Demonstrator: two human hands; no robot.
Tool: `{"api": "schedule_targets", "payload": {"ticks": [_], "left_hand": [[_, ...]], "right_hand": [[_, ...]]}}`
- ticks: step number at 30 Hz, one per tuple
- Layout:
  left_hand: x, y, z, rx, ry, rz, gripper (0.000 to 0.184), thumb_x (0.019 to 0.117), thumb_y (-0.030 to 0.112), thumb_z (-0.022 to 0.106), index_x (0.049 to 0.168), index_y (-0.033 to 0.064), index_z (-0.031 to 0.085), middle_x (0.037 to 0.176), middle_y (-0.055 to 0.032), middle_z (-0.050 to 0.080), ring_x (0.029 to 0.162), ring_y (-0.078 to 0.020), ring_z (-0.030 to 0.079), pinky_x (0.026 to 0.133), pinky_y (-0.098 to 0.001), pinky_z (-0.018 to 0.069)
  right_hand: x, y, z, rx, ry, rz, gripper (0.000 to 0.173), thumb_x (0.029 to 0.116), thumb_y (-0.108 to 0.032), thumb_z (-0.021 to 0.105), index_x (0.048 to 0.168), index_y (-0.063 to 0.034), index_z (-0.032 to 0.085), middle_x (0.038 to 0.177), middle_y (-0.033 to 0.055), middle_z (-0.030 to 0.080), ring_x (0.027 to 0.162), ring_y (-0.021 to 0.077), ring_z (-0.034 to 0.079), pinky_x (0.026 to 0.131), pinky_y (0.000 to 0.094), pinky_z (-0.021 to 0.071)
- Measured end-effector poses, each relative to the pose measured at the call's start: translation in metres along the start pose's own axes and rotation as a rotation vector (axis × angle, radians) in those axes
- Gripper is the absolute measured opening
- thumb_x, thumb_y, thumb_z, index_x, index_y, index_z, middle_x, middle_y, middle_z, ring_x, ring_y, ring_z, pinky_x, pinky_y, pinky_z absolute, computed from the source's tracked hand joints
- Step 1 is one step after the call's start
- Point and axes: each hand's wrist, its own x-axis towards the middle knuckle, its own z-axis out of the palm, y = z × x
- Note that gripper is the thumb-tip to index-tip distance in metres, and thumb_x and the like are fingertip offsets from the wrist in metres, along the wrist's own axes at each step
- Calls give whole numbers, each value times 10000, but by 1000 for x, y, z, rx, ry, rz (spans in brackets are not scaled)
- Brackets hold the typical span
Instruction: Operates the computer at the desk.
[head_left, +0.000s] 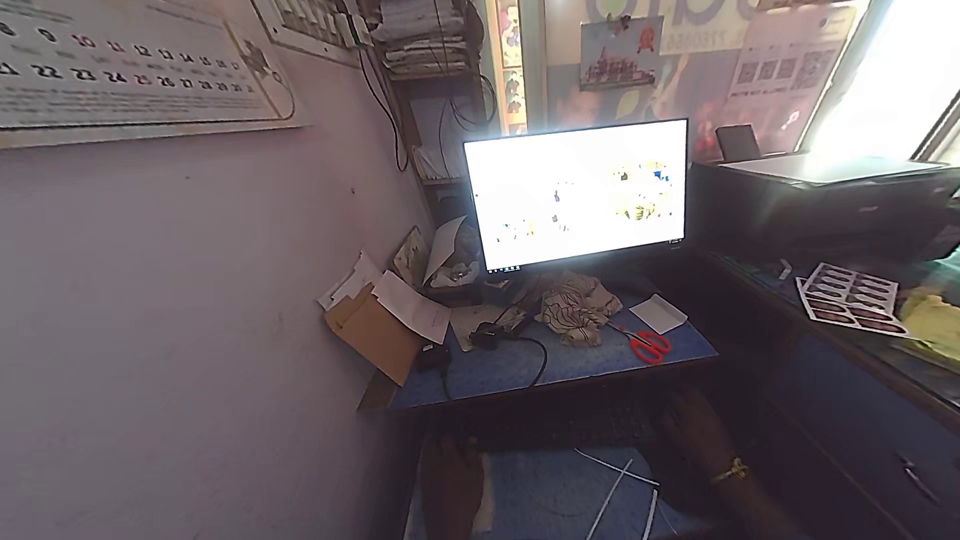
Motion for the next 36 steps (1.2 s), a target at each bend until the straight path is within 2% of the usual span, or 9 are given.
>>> {"api": "schedule_targets", "payload": {"ticks": [2, 4, 6, 8, 12, 15, 23, 26, 36], "left_hand": [[-4, 7, -1, 25, -15, 71, 617, 1018, 476, 530, 1373, -25, 593, 1529, -269, 465, 1454, -402, 420, 1207, -523, 338], [-12, 23, 0, 121, -23, 273, 628, 1026, 512, 486, 1372, 5, 620, 1512, -285, 482, 1434, -446, 433, 1197, -550, 334], [-24, 57, -13, 141, -174, 447, 598, 1045, 520, 438, 1457, 110, 580, 1586, -217, 428, 1481, -414, 384, 1229, -566, 276], [-33, 103, -32, 129, -415, 610, 554, 1069, 496, 393, 1537, 218, 496, 1673, -135, 309, 1554, -350, 258, 1268, -547, 172], [-49, 140, 18, -170, -373, 941, 465, 1064, 474, 448, 1447, 264, 607, 1644, -95, 385, 1547, -296, 300, 1273, -538, 177], [-56, 149, 36, -189, -451, 934, 469, 1074, 491, 411, 1473, 308, 574, 1664, -49, 353, 1564, -253, 260, 1283, -530, 148], [-54, 138, 49, -201, -341, 967, 448, 1064, 487, 442, 1425, 294, 624, 1633, -53, 410, 1546, -245, 308, 1272, -525, 202], [-52, 137, 54, -230, -296, 979, 445, 1060, 455, 459, 1405, 238, 638, 1614, -70, 437, 1533, -262, 336, 1256, -534, 228], [-55, 136, 51, -238, -307, 939, 438, 1065, 444, 451, 1370, 209, 660, 1632, -63, 409, 1521, -249, 358, 1248, -511, 262]], "right_hand": [[0, -1, 0, 2, 6, 5, 485, 936, -332, 593, 1349, -87, 661, 1420, 216, 590, 1340, 389, 551, 1110, 525, 457], [1, -4, -1, 15, 17, 9, 489, 933, -338, 605, 1355, -97, 660, 1426, 216, 588, 1344, 393, 549, 1109, 536, 459], [3, -5, -2, 22, 22, -2, 503, 934, -351, 602, 1371, -107, 652, 1439, 214, 579, 1352, 391, 544, 1116, 540, 452], [3, -6, -7, 21, 11, -8, 516, 943, -344, 600, 1394, -94, 632, 1452, 236, 564, 1354, 410, 539, 1126, 551, 439], [2, -8, -12, -5, -99, 86, 535, 989, -361, 589, 1440, -74, 582, 1469, 281, 524, 1374, 435, 507, 1132, 559, 424], [-3, -4, -7, -16, -14, 50, 527, 968, -359, 588, 1385, -38, 626, 1427, 284, 564, 1344, 439, 539, 1120, 560, 441], [-4, -5, -10, 1, -63, 32, 546, 987, -343, 546, 1440, -39, 571, 1499, 270, 505, 1406, 433, 479, 1173, 552, 387], [0, -8, -13, 10, -76, 46, 565, 977, -342, 570, 1468, -63, 554, 1506, 258, 502, 1404, 427, 481, 1174, 545, 384], [-2, -4, -8, 1, -78, 31, 550, 968, -340, 566, 1458, -90, 570, 1524, 232, 495, 1409, 406, 482, 1167, 542, 398]]}}
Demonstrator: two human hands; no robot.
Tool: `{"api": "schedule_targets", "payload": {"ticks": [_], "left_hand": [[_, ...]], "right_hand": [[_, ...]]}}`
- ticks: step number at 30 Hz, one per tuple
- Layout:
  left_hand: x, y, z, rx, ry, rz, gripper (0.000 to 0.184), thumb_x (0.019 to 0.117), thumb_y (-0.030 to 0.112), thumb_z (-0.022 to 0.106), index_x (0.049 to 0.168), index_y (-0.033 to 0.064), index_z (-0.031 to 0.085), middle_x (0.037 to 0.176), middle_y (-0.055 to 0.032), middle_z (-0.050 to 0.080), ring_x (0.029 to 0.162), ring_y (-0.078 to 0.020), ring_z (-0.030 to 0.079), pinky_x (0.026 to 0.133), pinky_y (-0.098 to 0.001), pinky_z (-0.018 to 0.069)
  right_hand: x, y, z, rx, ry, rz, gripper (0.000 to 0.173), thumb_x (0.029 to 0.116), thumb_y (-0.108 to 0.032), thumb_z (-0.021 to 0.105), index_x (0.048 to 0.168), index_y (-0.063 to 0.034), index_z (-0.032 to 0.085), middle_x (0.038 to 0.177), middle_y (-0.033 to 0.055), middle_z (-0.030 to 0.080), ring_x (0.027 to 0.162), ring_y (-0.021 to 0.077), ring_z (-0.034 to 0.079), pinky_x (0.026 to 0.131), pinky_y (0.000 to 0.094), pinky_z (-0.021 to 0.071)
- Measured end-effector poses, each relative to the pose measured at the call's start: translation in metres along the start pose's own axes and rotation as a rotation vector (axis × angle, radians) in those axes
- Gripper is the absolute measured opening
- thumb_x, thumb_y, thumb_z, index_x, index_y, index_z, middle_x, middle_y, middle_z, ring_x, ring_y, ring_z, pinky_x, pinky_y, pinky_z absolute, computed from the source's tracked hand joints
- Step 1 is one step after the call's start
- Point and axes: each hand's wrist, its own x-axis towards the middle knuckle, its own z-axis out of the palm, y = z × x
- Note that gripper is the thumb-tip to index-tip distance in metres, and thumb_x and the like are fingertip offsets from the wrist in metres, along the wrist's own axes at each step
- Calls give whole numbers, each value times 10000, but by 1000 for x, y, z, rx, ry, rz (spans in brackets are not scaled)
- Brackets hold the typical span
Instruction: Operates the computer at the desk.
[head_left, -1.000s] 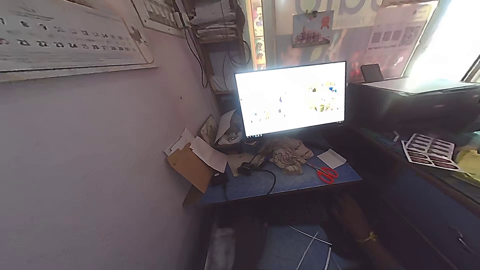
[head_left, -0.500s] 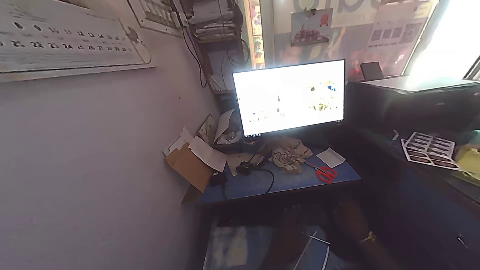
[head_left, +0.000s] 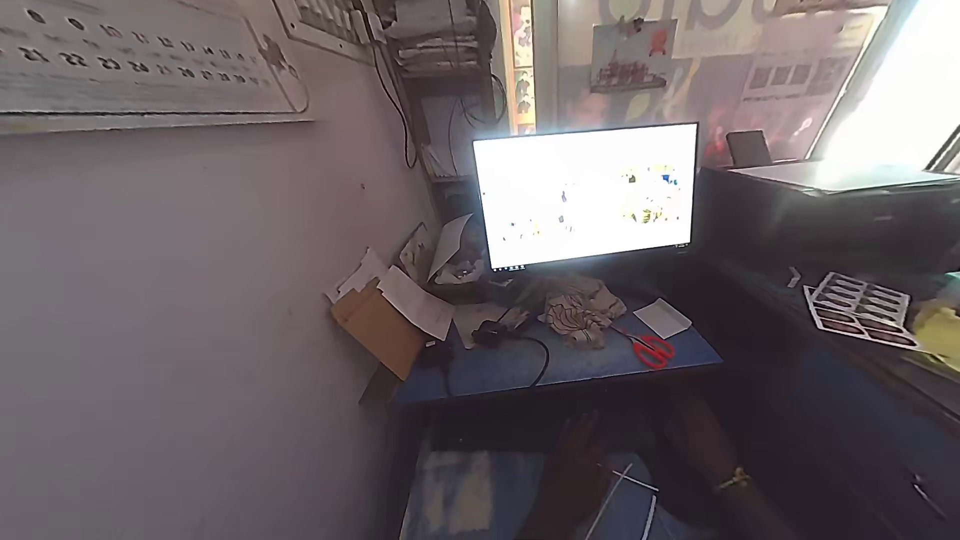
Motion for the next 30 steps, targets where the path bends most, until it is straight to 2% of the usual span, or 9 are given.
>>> {"api": "schedule_targets", "payload": {"ticks": [3, 7, 10, 12, 15, 20, 23, 28, 30], "left_hand": [[5, 17, -23, -3, -27, -211, 473, 1032, 424, 506, 1364, 118, 648, 1619, -67, 427, 1474, -269, 424, 1216, -493, 311], [4, 15, -26, 120, 170, -351, 543, 1002, 424, 535, 1426, 91, 603, 1594, -95, 460, 1445, -289, 467, 1177, -525, 354], [1, 3, -12, 190, 60, -413, 698, 1037, 577, 365, 1509, 85, 515, 1663, -76, 353, 1547, -267, 307, 1265, -533, 195], [2, 5, -14, 183, 78, -389, 703, 1032, 591, 351, 1472, 84, 558, 1655, -71, 370, 1546, -271, 308, 1265, -536, 193], [2, 7, -20, 145, 163, -303, 588, 1025, 528, 421, 1334, 96, 673, 1590, -72, 472, 1492, -281, 408, 1233, -546, 261], [-6, 3, -28, 89, 447, -26, 324, 979, 338, 579, 1103, 101, 762, 1339, -102, 681, 1222, -284, 655, 1030, -486, 512], [-23, -6, -45, 45, 370, -49, 306, 986, 310, 595, 1124, 94, 763, 1284, -87, 712, 1195, -256, 675, 1025, -465, 532], [-66, -41, -90, 160, 73, -405, 358, 1027, 313, 547, 1218, 70, 729, 1360, -120, 665, 1274, -300, 621, 1099, -488, 470], [-87, -67, -98, 219, 152, -485, 347, 1014, 298, 575, 1193, 48, 736, 1354, -147, 664, 1251, -342, 632, 1076, -526, 483]], "right_hand": [[-1, 0, 1, 6, 0, 1, 552, 967, -336, 571, 1452, -72, 572, 1531, 238, 486, 1413, 412, 478, 1171, 542, 393], [-1, -2, 0, 6, 14, 1, 557, 959, -334, 569, 1447, -65, 575, 1515, 251, 496, 1395, 433, 489, 1158, 551, 405], [-1, -1, 0, 4, 21, -7, 553, 955, -338, 577, 1432, -58, 588, 1508, 255, 503, 1396, 435, 488, 1162, 551, 400], [1, 0, 0, 2, 53, -28, 556, 950, -341, 575, 1425, -54, 594, 1495, 258, 516, 1383, 442, 501, 1149, 558, 414], [1, -3, -3, 11, 42, -20, 564, 956, -340, 577, 1439, -49, 579, 1502, 261, 506, 1387, 441, 496, 1150, 560, 410], [-1, -4, -6, 18, -6, 29, 549, 949, -319, 613, 1420, -39, 595, 1485, 283, 510, 1381, 436, 504, 1129, 562, 429], [-2, -2, -3, 1, 20, 4, 540, 931, -307, 621, 1400, -40, 614, 1444, 273, 555, 1348, 433, 538, 1110, 561, 450], [0, -4, -2, -1, 21, 20, 533, 944, -334, 603, 1406, -67, 609, 1437, 247, 566, 1350, 406, 540, 1113, 544, 453], [-1, -5, -4, 2, 32, -1, 521, 943, -324, 601, 1393, -61, 619, 1420, 247, 581, 1335, 411, 553, 1102, 553, 460]]}}
